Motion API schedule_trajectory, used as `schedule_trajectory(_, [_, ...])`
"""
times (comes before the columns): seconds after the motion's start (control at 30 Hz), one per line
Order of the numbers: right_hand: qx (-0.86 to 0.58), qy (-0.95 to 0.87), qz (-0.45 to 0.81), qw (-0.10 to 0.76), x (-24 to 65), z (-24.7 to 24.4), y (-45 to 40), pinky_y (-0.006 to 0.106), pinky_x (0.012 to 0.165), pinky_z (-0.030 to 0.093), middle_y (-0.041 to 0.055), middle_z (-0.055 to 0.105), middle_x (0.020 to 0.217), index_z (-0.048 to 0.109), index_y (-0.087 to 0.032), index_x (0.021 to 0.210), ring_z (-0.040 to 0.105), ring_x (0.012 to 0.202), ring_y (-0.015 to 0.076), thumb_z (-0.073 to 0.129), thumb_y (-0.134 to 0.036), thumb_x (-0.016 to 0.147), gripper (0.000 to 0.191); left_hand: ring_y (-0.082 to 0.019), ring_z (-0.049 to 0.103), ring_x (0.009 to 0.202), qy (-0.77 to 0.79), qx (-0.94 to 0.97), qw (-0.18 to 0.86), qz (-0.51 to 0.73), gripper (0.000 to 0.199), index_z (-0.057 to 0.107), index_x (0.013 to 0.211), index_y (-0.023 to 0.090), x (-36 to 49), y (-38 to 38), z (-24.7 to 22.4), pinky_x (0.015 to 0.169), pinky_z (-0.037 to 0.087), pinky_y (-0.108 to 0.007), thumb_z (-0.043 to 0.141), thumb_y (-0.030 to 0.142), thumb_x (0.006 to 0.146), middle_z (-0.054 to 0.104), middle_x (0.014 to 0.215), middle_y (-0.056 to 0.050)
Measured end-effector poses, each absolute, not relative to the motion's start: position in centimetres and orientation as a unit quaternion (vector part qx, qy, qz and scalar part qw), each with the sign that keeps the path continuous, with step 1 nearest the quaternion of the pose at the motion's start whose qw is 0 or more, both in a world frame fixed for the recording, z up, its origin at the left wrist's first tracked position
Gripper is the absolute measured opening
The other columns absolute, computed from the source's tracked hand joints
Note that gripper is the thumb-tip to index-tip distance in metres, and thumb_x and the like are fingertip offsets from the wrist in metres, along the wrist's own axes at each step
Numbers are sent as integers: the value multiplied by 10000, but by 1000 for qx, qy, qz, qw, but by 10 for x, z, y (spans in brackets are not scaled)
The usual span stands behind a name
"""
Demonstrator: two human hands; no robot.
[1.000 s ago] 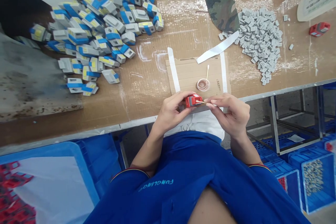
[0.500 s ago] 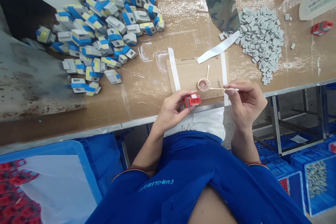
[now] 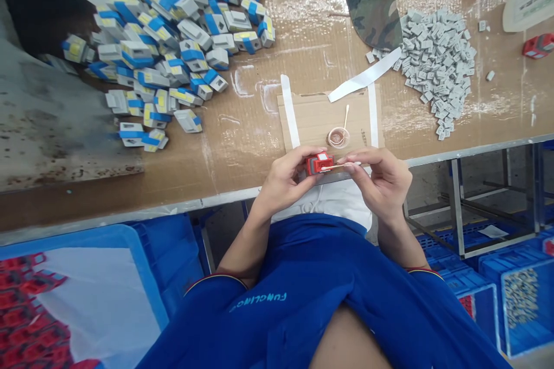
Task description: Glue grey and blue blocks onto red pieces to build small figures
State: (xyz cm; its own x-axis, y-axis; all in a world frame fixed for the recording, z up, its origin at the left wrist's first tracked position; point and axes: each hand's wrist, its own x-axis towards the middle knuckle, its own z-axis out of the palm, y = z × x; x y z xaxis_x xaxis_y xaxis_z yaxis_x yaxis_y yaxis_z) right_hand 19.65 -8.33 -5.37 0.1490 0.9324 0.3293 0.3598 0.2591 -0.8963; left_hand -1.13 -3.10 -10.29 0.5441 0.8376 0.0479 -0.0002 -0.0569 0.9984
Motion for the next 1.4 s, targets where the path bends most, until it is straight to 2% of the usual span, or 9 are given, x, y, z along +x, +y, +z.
schedule_trajectory(0.47, [-564,-607,254,499,200,-53,-83,329,746,695,25,862,958,756,-261,1024,842,856,200,766,-270,1014,17,-272,781,1231,332,651,590,342,413,700,1374,216,-11,-31,-104,1026,666,-400,759,231,965,776,1369,-148])
schedule_trajectory(0.67, [-569,-549,211,574,206,-56,-80,319,753,676,4,835,952,757,-274,1057,827,859,187,799,-210,983,106,-264,787,1207,334,651,590,342,424,702,1383,218,-12,-32,-105,993,670,-375,762,226,963,779,1365,-149])
schedule_trajectory(0.8, [-571,-534,159,603,212,-64,-68,308,757,646,-2,808,943,760,-277,1035,803,871,174,793,-207,983,93,-260,788,1196,339,646,593,342,431,708,1379,215,-12,-32,-106,1000,669,-378,777,229,953,782,1352,-147])
schedule_trajectory(1.0, [-583,-603,166,519,213,-74,-57,303,719,600,32,798,998,762,-252,1040,761,922,179,728,-268,1029,39,-255,787,1181,330,622,617,352,416,723,1345,194,-12,-31,-106,1008,665,-368,801,235,939,787,1324,-151])
schedule_trajectory(1.17, [-596,-618,125,497,220,-59,-54,382,813,619,85,757,1165,719,-258,1282,734,996,219,699,-417,1039,291,-222,794,1122,323,561,659,383,399,735,1301,180,-14,-34,-104,960,667,-309,843,233,921,791,1263,-138])
schedule_trajectory(1.27, [-577,-648,89,489,226,-28,-43,382,814,604,75,770,1100,725,-262,1251,736,979,223,657,-367,1064,225,-201,812,1034,306,505,693,413,404,738,1281,188,-20,-38,-101,872,684,-271,871,241,904,804,1193,-112])
schedule_trajectory(1.4, [-517,-753,125,388,210,13,-21,328,777,577,39,772,974,744,-238,1128,723,863,185,661,-302,1066,121,-234,842,1011,279,454,721,443,396,755,1265,209,-39,-44,-100,840,702,-291,886,254,894,821,1134,-92])
